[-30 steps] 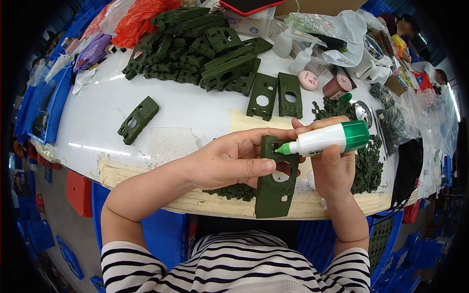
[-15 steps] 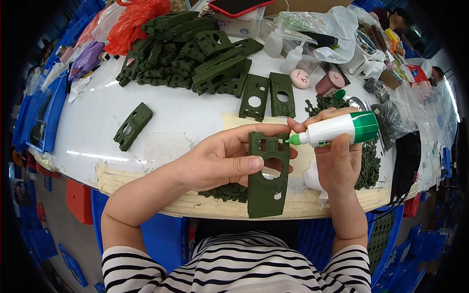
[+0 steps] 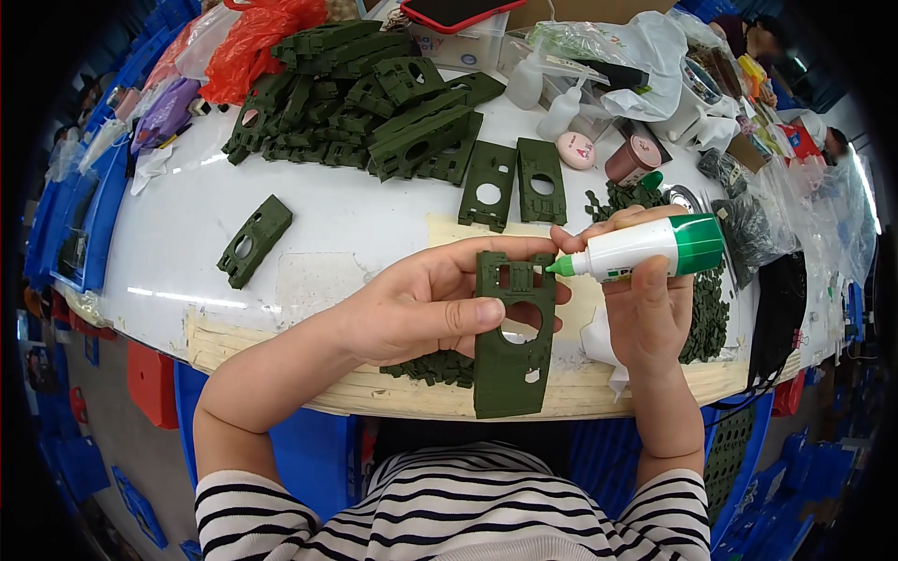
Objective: Applying glue to plastic toy tank components to assemble them.
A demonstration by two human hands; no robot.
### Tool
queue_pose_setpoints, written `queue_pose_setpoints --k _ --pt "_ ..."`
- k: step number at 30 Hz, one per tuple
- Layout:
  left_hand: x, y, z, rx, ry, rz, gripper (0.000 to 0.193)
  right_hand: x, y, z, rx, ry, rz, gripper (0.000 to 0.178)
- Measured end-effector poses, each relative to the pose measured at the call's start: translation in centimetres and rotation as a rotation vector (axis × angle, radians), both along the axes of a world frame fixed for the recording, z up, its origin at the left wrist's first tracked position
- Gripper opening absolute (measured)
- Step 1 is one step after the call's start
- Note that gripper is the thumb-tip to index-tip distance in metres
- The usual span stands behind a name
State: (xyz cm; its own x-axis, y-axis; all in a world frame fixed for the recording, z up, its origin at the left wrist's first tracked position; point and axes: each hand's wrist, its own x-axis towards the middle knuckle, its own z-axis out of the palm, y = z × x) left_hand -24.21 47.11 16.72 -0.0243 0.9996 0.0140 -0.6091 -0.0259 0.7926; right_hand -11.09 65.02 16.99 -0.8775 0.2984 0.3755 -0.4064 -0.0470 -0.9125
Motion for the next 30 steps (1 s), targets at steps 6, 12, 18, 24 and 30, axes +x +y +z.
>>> queue_pose_setpoints --k 6,12,18,24,30 --pt "0.32 0.01 0.59 -0.072 0.031 0.050 0.072 0.00 -0.06 0.12 0.002 -0.010 -0.005 0.039" --pt "0.30 0.04 0.55 -0.073 0.023 0.049 0.071 -0.01 0.09 0.00 0.008 -0.005 0.001 0.040" --pt "0.32 0.04 0.46 -0.068 0.031 0.051 0.072 -0.03 -0.10 0.06 -0.008 -0.006 -0.013 0.040" --pt "0.12 0.04 0.07 -0.021 0.012 0.022 0.062 -0.02 -0.08 0.04 -0.001 -0.004 -0.015 0.040" --pt "-0.09 0.09 -0.11 0.007 -0.014 -0.004 0.058 -0.16 -0.14 0.03 -0.096 0.007 0.018 0.042"
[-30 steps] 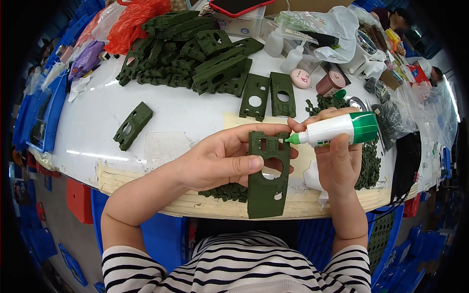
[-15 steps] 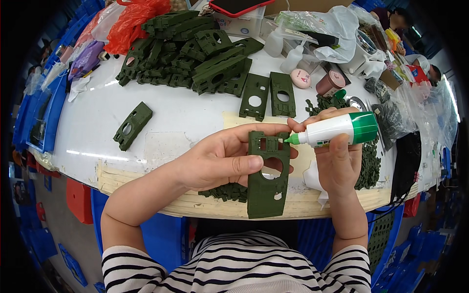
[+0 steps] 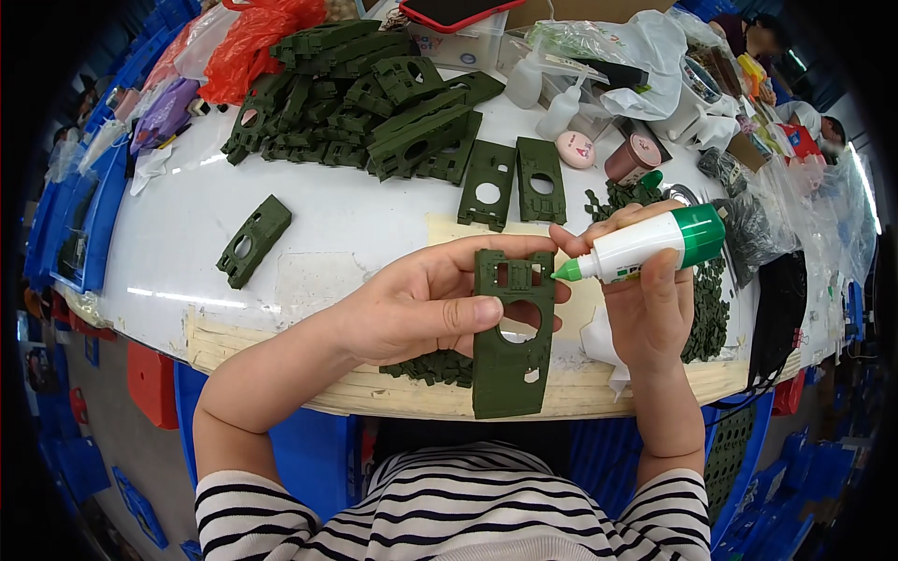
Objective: Applying glue to plastic toy tank components to assemble them.
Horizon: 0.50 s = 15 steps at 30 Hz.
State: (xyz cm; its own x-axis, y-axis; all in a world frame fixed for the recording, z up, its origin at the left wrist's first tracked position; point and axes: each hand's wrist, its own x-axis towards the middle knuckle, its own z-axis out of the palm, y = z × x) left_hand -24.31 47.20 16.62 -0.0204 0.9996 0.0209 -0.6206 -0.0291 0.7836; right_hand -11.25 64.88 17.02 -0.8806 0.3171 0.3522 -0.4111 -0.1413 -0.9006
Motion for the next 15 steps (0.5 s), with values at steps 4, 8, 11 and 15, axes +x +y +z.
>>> queue_pose_setpoints --k 4,8,11,15 --pt "-0.05 -0.05 0.07 0.006 -0.005 0.000 0.058 -0.12 0.00 0.02 0.047 0.006 0.003 0.042" --pt "0.02 -0.05 0.06 -0.003 0.001 0.012 0.058 -0.04 0.09 -0.04 0.087 0.009 -0.014 0.040" --pt "-0.04 -0.05 0.16 -0.002 0.001 0.001 0.058 0.01 0.19 -0.07 0.113 -0.001 -0.016 0.039" --pt "-0.10 -0.04 0.13 0.001 0.004 -0.005 0.058 0.00 0.19 -0.03 0.117 -0.006 -0.011 0.039"
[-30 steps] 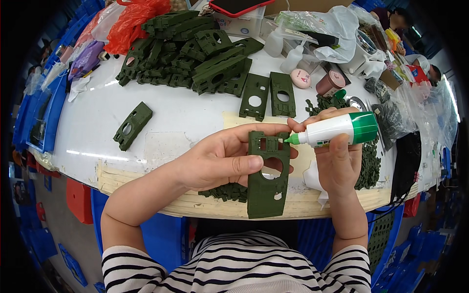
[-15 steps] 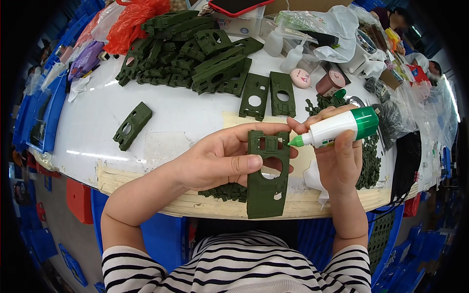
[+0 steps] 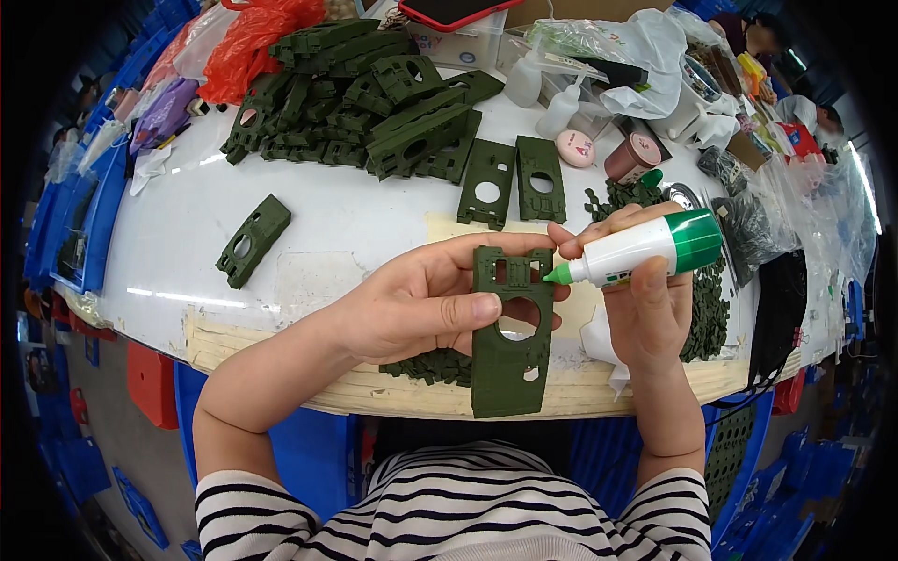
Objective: Applying glue to plastic toy tank components to assemble them.
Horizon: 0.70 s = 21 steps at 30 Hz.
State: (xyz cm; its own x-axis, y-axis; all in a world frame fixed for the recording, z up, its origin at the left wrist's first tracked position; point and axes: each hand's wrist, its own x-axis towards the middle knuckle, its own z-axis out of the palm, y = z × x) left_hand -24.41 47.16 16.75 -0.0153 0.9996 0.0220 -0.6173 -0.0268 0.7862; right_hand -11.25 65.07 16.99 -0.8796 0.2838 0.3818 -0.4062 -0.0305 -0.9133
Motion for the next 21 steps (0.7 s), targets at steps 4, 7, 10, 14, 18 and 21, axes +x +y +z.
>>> queue_pose_setpoints --k 4,7,10,14,18,21 --pt "0.02 -0.04 0.04 -0.012 -0.002 0.002 0.058 0.03 -0.04 0.05 -0.001 -0.011 0.004 0.039" --pt "0.04 -0.05 0.10 -0.015 0.000 0.002 0.058 0.00 -0.15 0.17 0.002 -0.015 0.000 0.039" --pt "0.05 -0.06 0.07 -0.016 0.002 0.005 0.058 -0.02 -0.16 0.12 -0.004 -0.015 0.000 0.040" --pt "0.04 -0.07 0.10 -0.013 0.002 0.005 0.059 0.00 -0.10 0.15 0.003 -0.017 0.003 0.040" --pt "0.08 0.02 -0.01 -0.004 -0.003 0.004 0.060 0.10 -0.35 -0.16 -0.155 -0.012 -0.027 0.039" --pt "0.07 -0.08 -0.05 -0.028 -0.015 0.011 0.060 0.12 -0.19 0.01 -0.346 -0.026 -0.002 0.039"
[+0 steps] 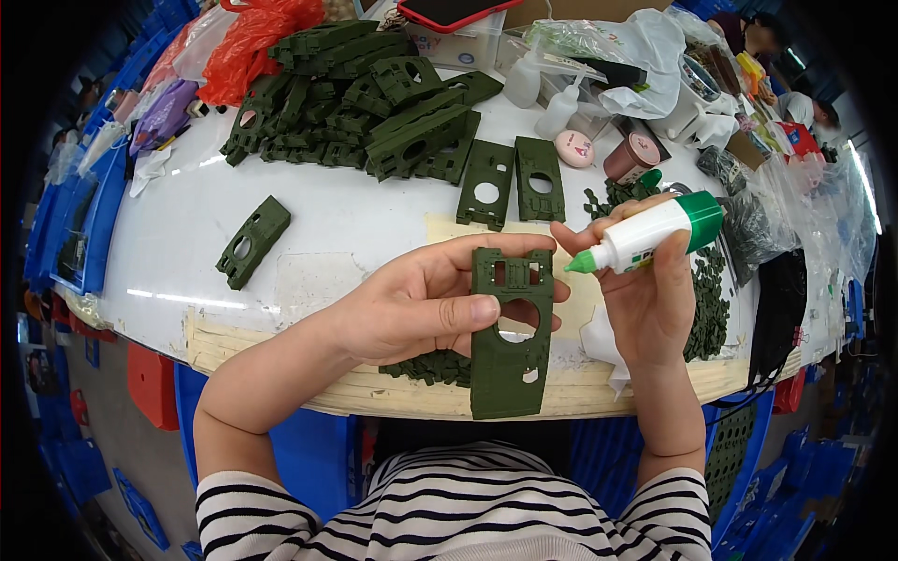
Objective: Applying glue to plastic toy tank components to assemble them.
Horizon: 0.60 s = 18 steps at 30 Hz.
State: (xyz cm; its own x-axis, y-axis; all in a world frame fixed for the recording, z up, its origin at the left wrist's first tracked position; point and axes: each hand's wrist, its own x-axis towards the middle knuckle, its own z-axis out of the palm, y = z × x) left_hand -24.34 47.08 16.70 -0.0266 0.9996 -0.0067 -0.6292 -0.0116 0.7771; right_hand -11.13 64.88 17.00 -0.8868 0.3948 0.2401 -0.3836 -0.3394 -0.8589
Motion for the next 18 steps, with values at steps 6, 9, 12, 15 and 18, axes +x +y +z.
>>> queue_pose_setpoints --k 6,9,12,15,18 --pt "0.3 -0.1 0.4 -0.035 0.014 0.081 0.078 -0.4 1.4 -0.9 -0.196 0.089 0.009 0.040" --pt "-0.2 -0.1 0.4 0.038 0.068 0.138 0.087 -0.3 1.4 -0.1 -0.160 0.071 -0.037 0.042" --pt "-0.9 -1.4 1.1 0.072 0.154 0.309 0.086 -0.3 1.6 0.0 -0.175 0.133 -0.099 0.040" --pt "-2.1 -4.8 -0.2 0.096 0.322 0.584 0.075 0.0 2.3 -0.1 -0.150 0.175 -0.079 0.039" --pt "-2.4 -10.3 -1.8 -0.065 0.546 0.945 0.070 -0.1 1.7 0.1 -0.142 0.153 -0.060 0.040"
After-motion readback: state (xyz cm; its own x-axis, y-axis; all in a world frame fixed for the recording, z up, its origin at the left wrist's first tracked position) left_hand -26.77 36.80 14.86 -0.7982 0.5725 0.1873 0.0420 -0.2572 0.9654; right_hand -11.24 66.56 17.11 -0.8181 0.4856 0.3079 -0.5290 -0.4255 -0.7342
